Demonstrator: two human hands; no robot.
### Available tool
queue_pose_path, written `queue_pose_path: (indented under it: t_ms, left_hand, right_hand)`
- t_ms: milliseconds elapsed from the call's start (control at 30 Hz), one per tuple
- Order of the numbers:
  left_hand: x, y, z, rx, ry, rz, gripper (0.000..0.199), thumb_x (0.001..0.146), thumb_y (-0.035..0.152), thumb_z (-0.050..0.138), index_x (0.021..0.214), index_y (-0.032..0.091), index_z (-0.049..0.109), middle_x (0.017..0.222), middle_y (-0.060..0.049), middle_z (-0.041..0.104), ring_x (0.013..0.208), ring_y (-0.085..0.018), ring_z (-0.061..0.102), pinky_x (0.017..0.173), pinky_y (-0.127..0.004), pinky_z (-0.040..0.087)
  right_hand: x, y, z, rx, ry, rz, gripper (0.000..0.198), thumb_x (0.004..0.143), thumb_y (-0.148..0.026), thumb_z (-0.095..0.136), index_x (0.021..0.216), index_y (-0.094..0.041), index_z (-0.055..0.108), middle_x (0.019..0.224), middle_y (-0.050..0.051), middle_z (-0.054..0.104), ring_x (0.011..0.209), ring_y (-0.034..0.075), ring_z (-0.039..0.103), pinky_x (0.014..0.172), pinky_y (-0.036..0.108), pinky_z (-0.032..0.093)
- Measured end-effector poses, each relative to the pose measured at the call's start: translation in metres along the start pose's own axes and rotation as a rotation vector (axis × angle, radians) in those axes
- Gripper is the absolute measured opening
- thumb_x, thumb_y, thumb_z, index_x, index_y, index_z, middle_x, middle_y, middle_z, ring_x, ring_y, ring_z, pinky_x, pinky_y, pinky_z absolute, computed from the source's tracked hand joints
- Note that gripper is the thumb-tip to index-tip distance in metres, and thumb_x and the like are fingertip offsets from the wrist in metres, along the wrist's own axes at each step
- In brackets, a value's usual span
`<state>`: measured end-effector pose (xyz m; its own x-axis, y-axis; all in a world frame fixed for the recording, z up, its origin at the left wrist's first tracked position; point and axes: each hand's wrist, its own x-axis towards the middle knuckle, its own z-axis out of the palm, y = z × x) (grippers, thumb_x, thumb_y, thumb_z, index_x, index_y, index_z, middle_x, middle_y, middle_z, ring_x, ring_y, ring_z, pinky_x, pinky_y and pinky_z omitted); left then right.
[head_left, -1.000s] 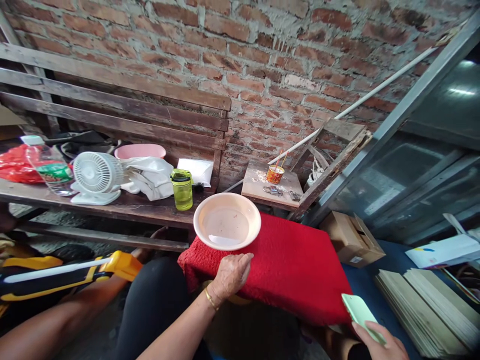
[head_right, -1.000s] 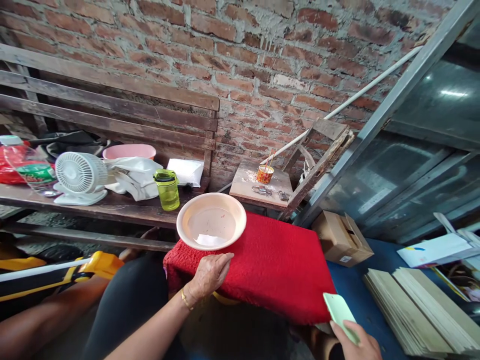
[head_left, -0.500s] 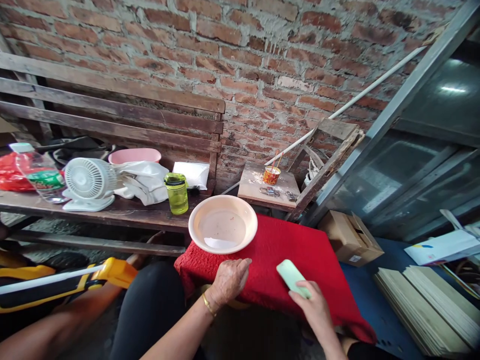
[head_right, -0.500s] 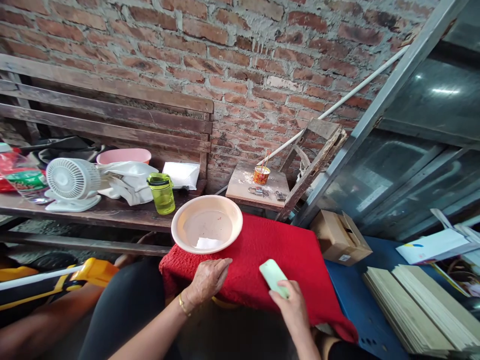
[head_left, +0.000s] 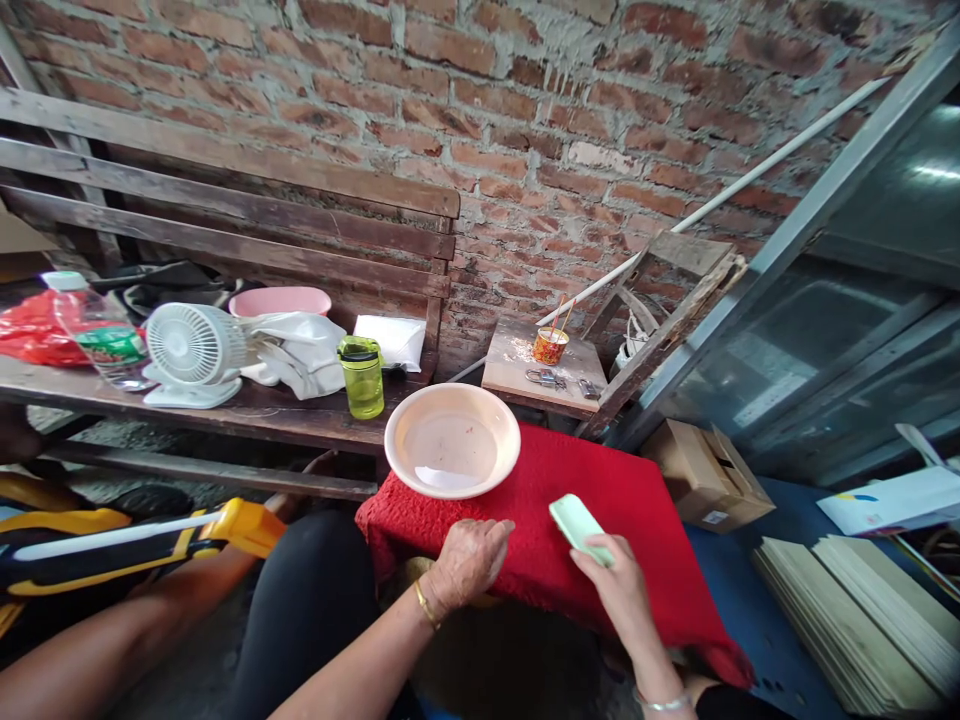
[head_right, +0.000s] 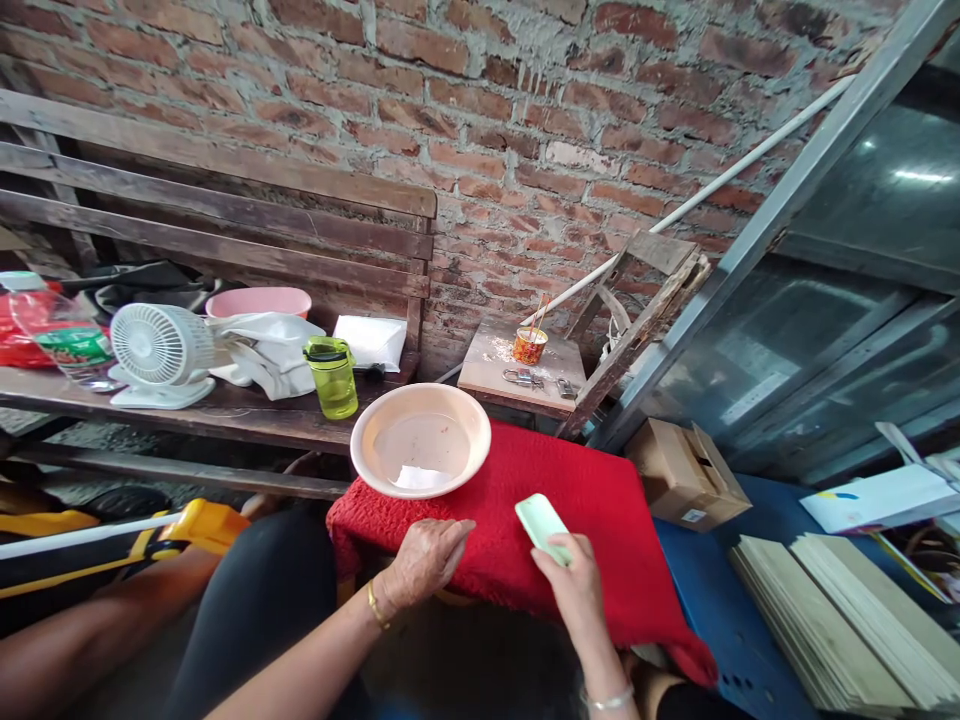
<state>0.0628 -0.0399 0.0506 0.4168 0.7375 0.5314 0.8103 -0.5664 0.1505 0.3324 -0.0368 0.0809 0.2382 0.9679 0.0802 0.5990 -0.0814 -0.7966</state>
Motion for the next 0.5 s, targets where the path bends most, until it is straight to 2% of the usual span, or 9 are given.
queue_pose_path:
  t_ms: [67,133,200,233,333,500]
  left_hand:
    - [-0.001,0.003,0.001,-0.006,-0.018,0.016,0.028,0.090,0.011,0.053,0.115,0.020,0.059,0.073,0.000,0.068,0.062,-0.020,0.068,0.058,-0.031,0.048]
    - [-0.002,0.004,0.003,-0.018,-0.045,0.027,0.027,0.090,0.011,0.053,0.114,0.020,0.059,0.073,0.000,0.068,0.062,-0.020,0.068,0.058,-0.030,0.047]
    - [-0.003,0.005,0.004,-0.022,-0.068,0.030,0.028,0.090,0.011,0.053,0.115,0.020,0.058,0.074,0.000,0.068,0.063,-0.020,0.068,0.059,-0.030,0.047]
    - [-0.003,0.005,0.005,-0.020,-0.075,0.026,0.029,0.090,0.011,0.053,0.116,0.021,0.058,0.075,0.000,0.068,0.063,-0.019,0.067,0.059,-0.030,0.047]
    - [-0.005,0.003,0.010,-0.019,-0.080,0.013,0.030,0.090,0.011,0.053,0.117,0.022,0.057,0.075,0.000,0.068,0.063,-0.019,0.066,0.059,-0.029,0.046]
    - [-0.007,-0.003,0.017,-0.015,-0.036,0.002,0.031,0.090,0.010,0.053,0.117,0.022,0.058,0.081,-0.002,0.067,0.072,-0.021,0.065,0.070,-0.033,0.051]
  right_hand:
    - [0.005,-0.020,0.033,0.011,-0.095,-0.116,0.027,0.064,-0.048,0.070,0.077,-0.025,0.072,0.088,0.003,0.065,0.087,0.025,0.066,0.081,0.037,0.051]
    - [0.012,-0.027,0.052,0.005,-0.152,-0.167,0.023,0.062,-0.044,0.070,0.076,-0.026,0.072,0.087,0.002,0.063,0.086,0.024,0.066,0.080,0.036,0.051]
    - [0.022,-0.019,0.052,-0.019,-0.151,-0.154,0.025,0.062,-0.047,0.070,0.076,-0.026,0.071,0.088,0.001,0.063,0.086,0.024,0.067,0.082,0.037,0.052]
    - [0.029,-0.010,0.044,-0.038,-0.122,-0.126,0.027,0.061,-0.049,0.069,0.077,-0.027,0.072,0.089,0.002,0.063,0.087,0.025,0.067,0.083,0.037,0.052]
    - [0.046,0.031,-0.009,-0.138,0.058,0.044,0.034,0.058,-0.057,0.069,0.076,-0.028,0.073,0.091,0.006,0.065,0.087,0.029,0.067,0.084,0.042,0.053]
    - [0.041,0.115,-0.131,-0.278,0.356,0.354,0.031,0.052,-0.064,0.069,0.064,-0.036,0.068,0.073,0.014,0.060,0.071,0.039,0.064,0.075,0.059,0.049]
